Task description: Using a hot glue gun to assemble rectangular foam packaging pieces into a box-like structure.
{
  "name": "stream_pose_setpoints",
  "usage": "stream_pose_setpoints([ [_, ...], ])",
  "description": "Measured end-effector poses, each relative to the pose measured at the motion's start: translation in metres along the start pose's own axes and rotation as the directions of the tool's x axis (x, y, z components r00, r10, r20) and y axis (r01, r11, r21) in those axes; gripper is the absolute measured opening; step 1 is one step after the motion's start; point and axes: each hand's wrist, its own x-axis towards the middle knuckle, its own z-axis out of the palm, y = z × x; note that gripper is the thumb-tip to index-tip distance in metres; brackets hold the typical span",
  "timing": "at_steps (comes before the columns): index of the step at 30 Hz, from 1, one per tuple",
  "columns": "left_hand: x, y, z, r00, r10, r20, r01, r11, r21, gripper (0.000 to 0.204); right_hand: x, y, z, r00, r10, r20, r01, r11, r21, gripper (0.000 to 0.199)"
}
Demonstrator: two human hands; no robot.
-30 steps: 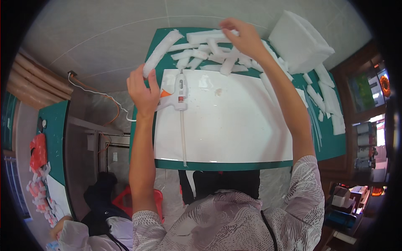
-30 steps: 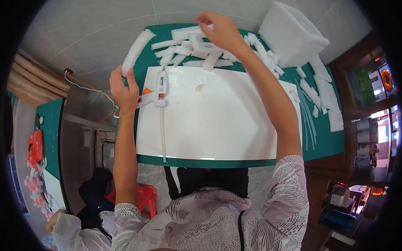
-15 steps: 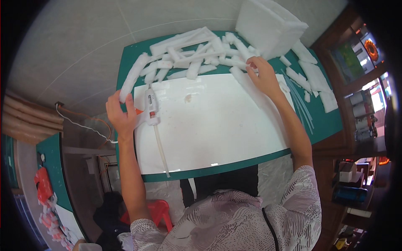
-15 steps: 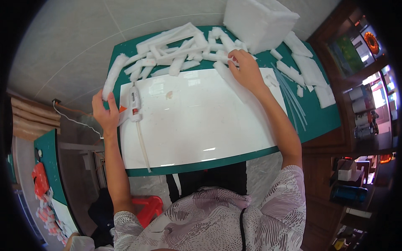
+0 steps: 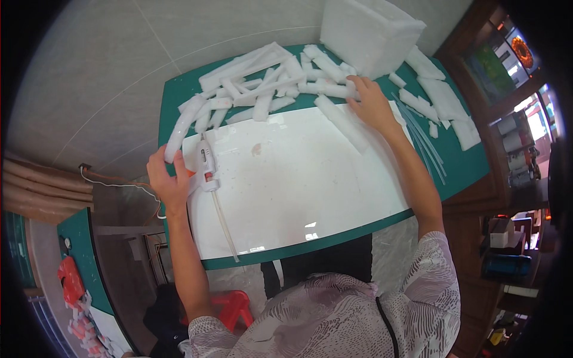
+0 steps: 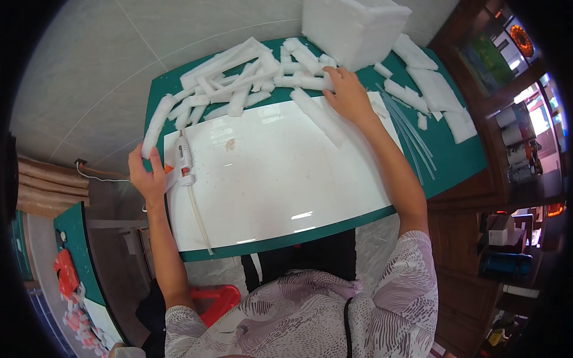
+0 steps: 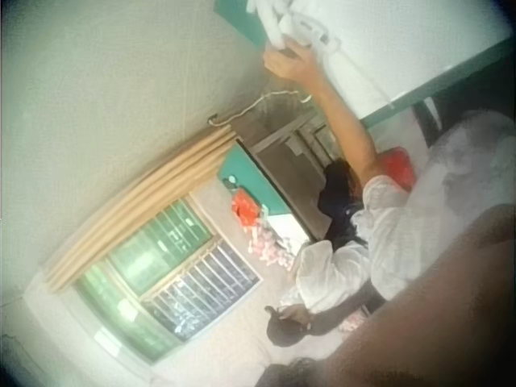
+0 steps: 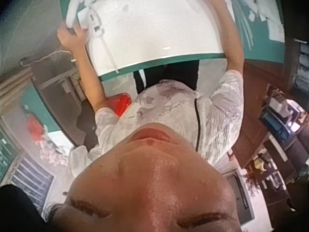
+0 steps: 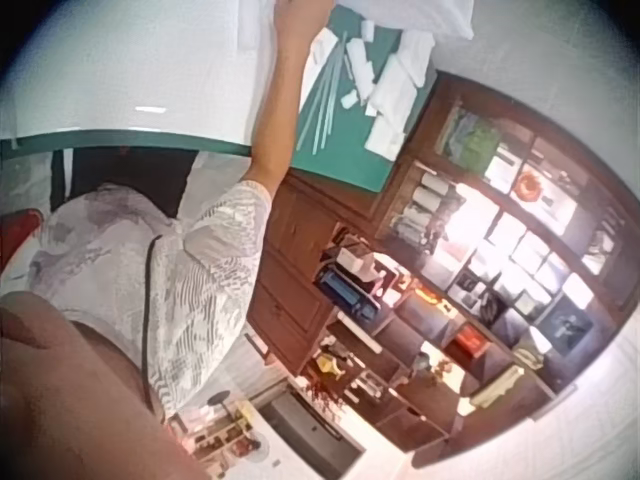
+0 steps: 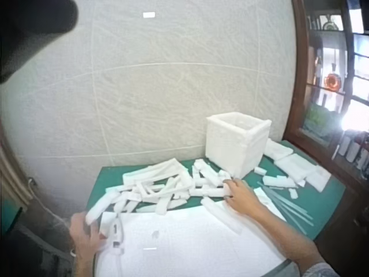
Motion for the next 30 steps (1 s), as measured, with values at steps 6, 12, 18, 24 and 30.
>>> stream_pose_setpoints([
  [6, 0.003, 0.002, 0.002, 0.998, 0.046, -0.037, -0.046, 0.999, -0.018, 0.023, 0.026, -0.048, 0.018, 0.945, -0.317, -0.08, 0.308, 0.946, -0.103, 0.037],
  [12, 0.001, 0.002, 0.003, 0.999, 0.037, -0.026, -0.037, 0.999, -0.009, 0.023, 0.037, -0.125, 0.068, 0.789, -0.565, 0.243, 0.574, 0.818, 0.036, 0.04],
  [18, 0.004, 0.006, 0.004, 0.999, 0.052, -0.015, -0.052, 0.998, -0.042, 0.024, 0.036, -0.134, 0.077, 0.821, -0.534, 0.205, 0.541, 0.841, 0.022, 0.047],
  [24, 0.005, 0.008, 0.002, 0.999, 0.042, -0.001, -0.042, 0.999, -0.021, 0.027, 0.04, -0.134, 0.061, 0.927, -0.319, 0.196, 0.306, 0.947, 0.094, 0.055],
  [30, 0.004, 0.008, 0.004, 0.999, 0.038, 0.015, -0.038, 0.999, -0.005, 0.03, 0.055, -0.115, 0.06, 0.969, -0.247, 0.024, 0.224, 0.911, 0.345, 0.053],
])
